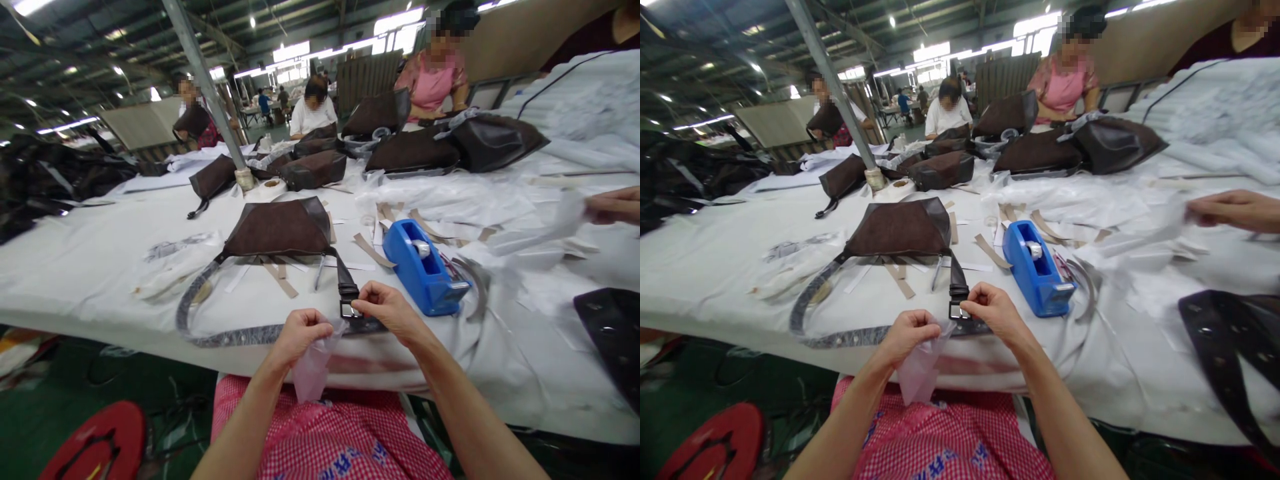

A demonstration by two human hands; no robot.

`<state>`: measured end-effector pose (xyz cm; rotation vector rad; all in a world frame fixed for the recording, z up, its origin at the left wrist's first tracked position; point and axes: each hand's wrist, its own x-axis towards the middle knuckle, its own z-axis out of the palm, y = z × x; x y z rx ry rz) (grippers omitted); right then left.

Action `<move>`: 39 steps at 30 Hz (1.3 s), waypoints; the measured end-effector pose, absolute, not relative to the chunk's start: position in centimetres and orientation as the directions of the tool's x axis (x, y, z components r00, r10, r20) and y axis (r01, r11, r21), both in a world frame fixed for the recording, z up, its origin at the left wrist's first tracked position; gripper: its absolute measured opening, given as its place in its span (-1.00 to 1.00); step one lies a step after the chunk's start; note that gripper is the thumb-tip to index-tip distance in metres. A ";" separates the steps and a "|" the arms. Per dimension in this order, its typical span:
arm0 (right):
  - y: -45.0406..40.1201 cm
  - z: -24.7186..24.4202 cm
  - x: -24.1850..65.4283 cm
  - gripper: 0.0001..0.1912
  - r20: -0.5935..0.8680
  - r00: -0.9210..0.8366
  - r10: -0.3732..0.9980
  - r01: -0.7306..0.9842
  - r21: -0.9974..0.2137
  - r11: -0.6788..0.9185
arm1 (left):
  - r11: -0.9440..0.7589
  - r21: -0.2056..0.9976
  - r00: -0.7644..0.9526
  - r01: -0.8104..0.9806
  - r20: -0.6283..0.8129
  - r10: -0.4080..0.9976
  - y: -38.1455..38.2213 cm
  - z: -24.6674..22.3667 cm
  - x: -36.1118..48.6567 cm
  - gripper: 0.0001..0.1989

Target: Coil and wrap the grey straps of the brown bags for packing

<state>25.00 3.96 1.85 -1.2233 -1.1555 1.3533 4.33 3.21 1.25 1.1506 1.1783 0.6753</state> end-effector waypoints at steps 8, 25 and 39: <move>4.0 1.9 23.9 -0.62 -0.127 -0.047 0.991 -0.061 -0.990 -0.130 | 0.321 0.939 0.290 0.121 -0.342 0.894 2.7 1.1 5.9 -0.81; 5.0 0.9 23.3 -0.57 -0.378 -0.117 0.918 -0.206 -0.895 -0.395 | 0.299 0.952 0.203 -0.065 -0.281 0.938 3.0 -0.2 6.5 -0.69; 8.9 -0.7 22.3 -0.61 -0.282 -0.089 0.955 -0.093 -0.953 -0.290 | 0.519 0.798 0.317 -0.307 -0.428 0.846 3.5 0.5 5.6 -0.55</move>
